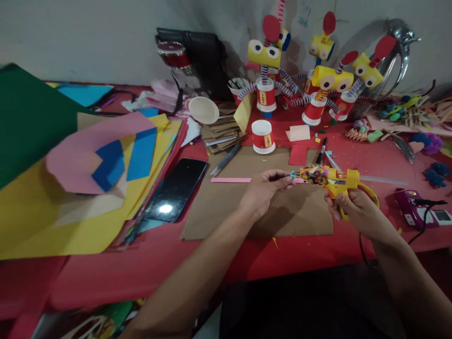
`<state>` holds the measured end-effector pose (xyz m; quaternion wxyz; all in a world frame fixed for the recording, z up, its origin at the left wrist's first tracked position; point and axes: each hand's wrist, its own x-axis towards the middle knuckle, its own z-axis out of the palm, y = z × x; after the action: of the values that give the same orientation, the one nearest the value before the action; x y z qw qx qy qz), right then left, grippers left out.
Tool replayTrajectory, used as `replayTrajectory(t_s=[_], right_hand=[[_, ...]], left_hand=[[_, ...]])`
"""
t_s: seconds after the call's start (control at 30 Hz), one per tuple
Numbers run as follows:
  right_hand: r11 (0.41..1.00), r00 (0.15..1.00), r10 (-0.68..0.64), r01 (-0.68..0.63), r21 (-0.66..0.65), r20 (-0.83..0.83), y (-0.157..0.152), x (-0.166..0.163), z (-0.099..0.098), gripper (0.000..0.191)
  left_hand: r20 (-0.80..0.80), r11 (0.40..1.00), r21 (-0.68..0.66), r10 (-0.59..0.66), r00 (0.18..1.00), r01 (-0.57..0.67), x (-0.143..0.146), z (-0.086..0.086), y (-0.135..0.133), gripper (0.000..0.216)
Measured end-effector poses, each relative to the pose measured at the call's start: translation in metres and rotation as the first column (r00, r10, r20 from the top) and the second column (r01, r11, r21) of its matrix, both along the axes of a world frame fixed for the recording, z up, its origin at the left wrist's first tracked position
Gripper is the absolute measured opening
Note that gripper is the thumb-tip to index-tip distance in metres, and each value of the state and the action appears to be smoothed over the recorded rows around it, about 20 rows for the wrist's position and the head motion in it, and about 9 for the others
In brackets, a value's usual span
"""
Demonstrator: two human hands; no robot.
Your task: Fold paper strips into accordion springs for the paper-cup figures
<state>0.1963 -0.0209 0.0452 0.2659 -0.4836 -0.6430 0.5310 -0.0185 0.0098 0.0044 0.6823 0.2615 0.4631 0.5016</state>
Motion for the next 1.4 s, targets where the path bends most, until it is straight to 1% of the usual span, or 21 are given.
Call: replayTrajectory(t_s=[0.13,0.33,0.57,0.77,1.0,1.13,1.27,1.4], right_hand=[[1.0,1.0,-0.003,0.003,0.011,0.03,0.0,0.001,0.001,0.057],[1.0,0.998,-0.019,0.018,0.017,0.062,0.0,0.003,0.004,0.054],[0.998,0.998,-0.055,0.054,-0.029,-0.014,-0.001,0.005,0.007,0.055],[0.999,0.996,-0.044,0.043,-0.018,-0.078,-0.002,0.006,0.013,0.053],[1.0,0.995,0.005,-0.007,-0.023,-0.097,-0.004,-0.003,0.007,0.05],[1.0,0.998,0.019,-0.019,0.013,-0.067,-0.003,-0.005,0.004,0.051],[0.999,0.999,0.03,-0.031,0.039,0.022,-0.005,-0.005,0.005,0.052],[0.999,0.999,-0.023,0.022,0.034,0.045,-0.005,0.004,0.009,0.052]], left_hand=[[-0.001,1.0,-0.009,-0.006,1.0,0.006,0.0,0.0,0.0,0.019],[-0.039,1.0,0.017,-0.018,0.999,0.019,0.0,-0.001,0.0,0.018],[0.0,1.0,0.024,-0.018,1.0,0.018,-0.001,0.001,-0.001,0.023],[-0.002,1.0,-0.001,-0.025,1.0,0.025,-0.001,0.004,-0.001,0.018],[0.036,1.0,-0.01,0.0,0.999,0.0,0.0,0.003,-0.001,0.022],[0.026,1.0,-0.004,-0.001,1.0,0.001,0.0,0.003,-0.001,0.02],[0.024,1.0,0.009,0.012,1.0,-0.012,0.0,0.003,-0.001,0.021],[0.01,1.0,0.022,0.015,1.0,-0.015,0.0,0.003,-0.002,0.02]])
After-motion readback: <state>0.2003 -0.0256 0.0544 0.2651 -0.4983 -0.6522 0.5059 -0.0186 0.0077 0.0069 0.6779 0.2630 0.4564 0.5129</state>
